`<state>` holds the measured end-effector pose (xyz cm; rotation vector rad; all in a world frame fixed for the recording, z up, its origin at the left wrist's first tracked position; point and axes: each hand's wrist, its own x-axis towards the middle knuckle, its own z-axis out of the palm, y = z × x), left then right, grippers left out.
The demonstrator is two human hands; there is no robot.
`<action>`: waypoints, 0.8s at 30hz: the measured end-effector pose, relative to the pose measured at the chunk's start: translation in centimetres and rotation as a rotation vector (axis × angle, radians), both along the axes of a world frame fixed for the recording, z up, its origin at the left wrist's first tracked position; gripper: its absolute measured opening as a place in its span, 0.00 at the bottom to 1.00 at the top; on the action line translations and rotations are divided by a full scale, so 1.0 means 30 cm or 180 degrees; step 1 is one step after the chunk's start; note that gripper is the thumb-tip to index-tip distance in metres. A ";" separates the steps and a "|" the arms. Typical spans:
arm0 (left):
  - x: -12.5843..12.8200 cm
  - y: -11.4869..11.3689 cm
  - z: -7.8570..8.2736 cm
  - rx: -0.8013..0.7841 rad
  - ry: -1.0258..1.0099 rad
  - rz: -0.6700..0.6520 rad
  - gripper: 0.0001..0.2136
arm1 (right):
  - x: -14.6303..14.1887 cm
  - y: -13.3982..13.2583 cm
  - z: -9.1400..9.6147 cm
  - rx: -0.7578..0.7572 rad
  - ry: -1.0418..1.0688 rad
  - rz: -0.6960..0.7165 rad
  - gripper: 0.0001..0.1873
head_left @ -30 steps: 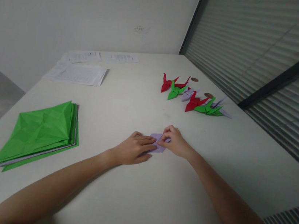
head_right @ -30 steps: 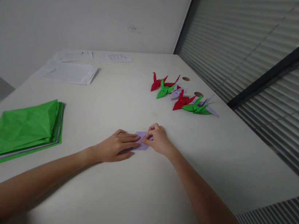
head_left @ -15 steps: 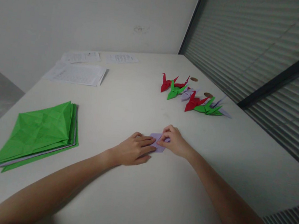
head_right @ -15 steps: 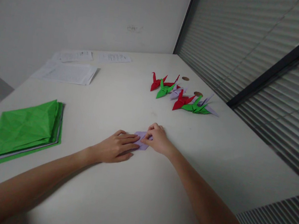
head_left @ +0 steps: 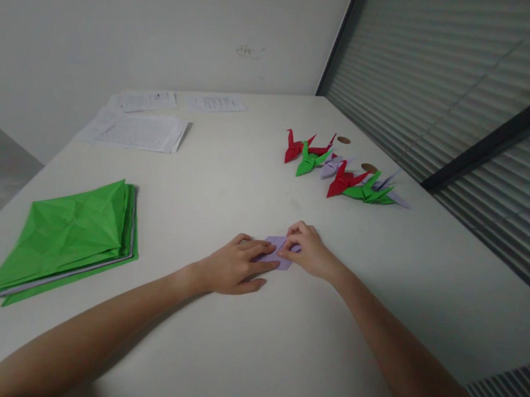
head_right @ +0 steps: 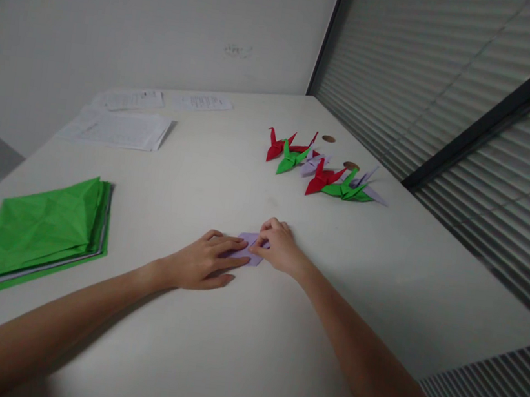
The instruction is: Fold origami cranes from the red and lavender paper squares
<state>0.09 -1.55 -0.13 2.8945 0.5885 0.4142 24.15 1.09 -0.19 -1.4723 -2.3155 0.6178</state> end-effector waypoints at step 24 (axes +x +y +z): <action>0.001 0.002 0.005 0.0062 -0.0006 -0.0019 0.21 | 0.039 -0.004 -0.012 0.0650 -0.0627 -0.0689 0.26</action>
